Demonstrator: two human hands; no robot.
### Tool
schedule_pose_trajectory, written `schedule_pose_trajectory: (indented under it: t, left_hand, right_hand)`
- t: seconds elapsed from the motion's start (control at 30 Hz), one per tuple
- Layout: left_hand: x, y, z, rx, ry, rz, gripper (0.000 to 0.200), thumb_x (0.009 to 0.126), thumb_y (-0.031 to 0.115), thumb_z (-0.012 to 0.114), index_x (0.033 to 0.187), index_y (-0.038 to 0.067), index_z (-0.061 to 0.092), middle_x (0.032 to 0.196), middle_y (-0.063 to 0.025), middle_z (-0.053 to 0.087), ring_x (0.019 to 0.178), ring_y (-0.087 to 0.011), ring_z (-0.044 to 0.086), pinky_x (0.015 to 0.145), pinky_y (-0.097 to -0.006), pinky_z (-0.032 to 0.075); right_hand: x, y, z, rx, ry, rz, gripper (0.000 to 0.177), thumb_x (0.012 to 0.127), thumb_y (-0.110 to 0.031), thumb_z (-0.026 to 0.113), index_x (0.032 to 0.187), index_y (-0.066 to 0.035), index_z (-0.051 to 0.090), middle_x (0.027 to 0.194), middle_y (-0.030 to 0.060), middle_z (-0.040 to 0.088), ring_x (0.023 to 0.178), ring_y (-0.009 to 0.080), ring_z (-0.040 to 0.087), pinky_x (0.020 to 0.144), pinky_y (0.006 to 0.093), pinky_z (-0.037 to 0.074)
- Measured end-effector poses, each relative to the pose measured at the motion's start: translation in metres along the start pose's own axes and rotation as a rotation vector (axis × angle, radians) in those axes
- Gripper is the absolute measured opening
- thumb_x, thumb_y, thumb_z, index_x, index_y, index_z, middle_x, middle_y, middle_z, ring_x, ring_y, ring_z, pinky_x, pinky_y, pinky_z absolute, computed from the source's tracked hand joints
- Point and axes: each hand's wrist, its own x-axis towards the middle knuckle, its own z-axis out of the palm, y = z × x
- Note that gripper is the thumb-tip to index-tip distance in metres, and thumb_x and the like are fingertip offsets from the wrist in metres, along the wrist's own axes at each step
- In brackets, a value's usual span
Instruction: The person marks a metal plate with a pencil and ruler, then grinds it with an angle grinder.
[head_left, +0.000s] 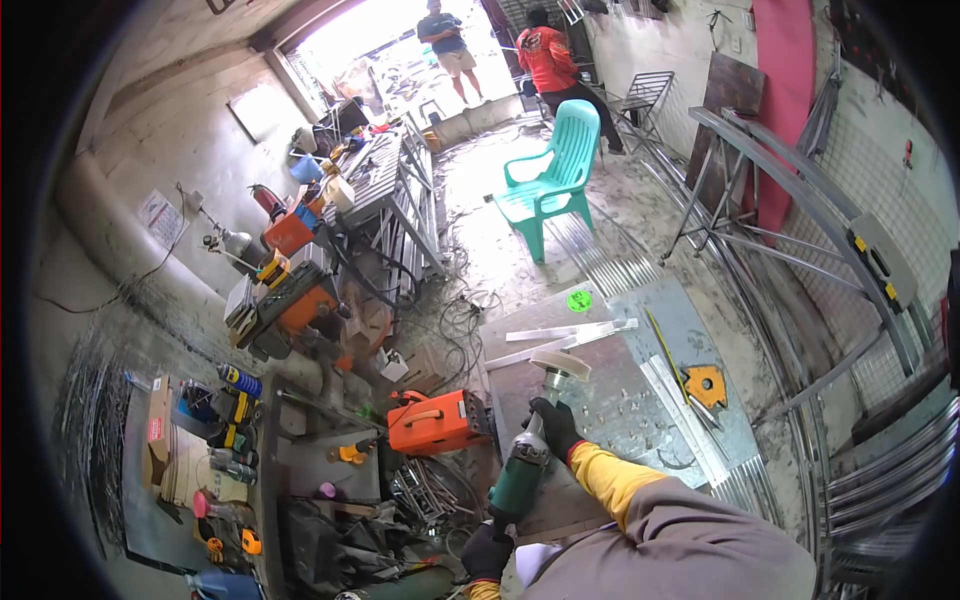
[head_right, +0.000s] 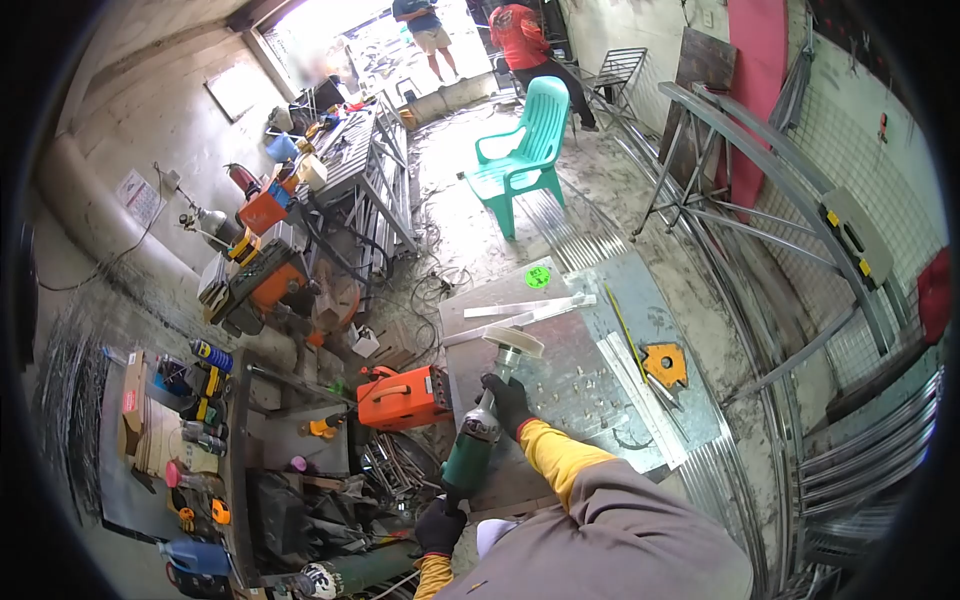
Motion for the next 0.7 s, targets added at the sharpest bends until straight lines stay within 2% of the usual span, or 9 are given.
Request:
schedule_pose_trajectory:
  t: [0.17,0.47,0.57,0.7]
  left_hand:
    - [-0.006,0.010,-0.011,-0.049,0.033,0.035,0.032,0.082,0.043,0.068,0.099,0.017,0.075,0.090,-0.0160,0.075,0.088,-0.0419,0.072,0.075,-0.0521,0.056]
    - [-0.001,-0.004,0.008,-0.029,0.078,0.060,0.033,0.078,0.040,0.070,0.101,0.017,0.076,0.086,-0.0178,0.074,0.084,-0.0426,0.072,0.074,-0.0536,0.056]
    - [-0.001,-0.004,0.006,-0.021,0.028,0.000,0.034,0.078,0.042,0.074,0.099,0.015,0.074,0.090,-0.0178,0.075,0.088,-0.0421,0.072,0.075,-0.0531,0.056]
    - [-0.001,-0.003,0.006,-0.021,0.052,0.015,0.034,0.078,0.042,0.074,0.097,0.014,0.074,0.088,-0.0183,0.074,0.087,-0.0427,0.072,0.075,-0.0535,0.056]
  right_hand:
    - [0.002,0.000,-0.001,-0.015,0.005,0.018,0.033,0.091,-0.028,0.077,0.106,-0.002,0.065,0.084,0.0105,0.067,0.072,0.0252,0.069,0.066,0.0417,0.057]
    - [0.004,0.001,0.000,-0.005,0.016,0.022,0.039,0.089,-0.032,0.080,0.108,-0.002,0.065,0.085,0.0109,0.067,0.071,0.0244,0.068,0.066,0.0411,0.056]
    - [0.003,0.000,0.002,-0.009,0.021,0.027,0.039,0.089,-0.033,0.080,0.108,-0.002,0.065,0.084,0.0110,0.067,0.071,0.0240,0.068,0.066,0.0406,0.056]
    - [0.006,0.004,0.000,-0.011,0.010,0.003,0.038,0.089,-0.032,0.079,0.107,-0.002,0.066,0.083,0.0105,0.067,0.071,0.0233,0.067,0.066,0.0403,0.056]
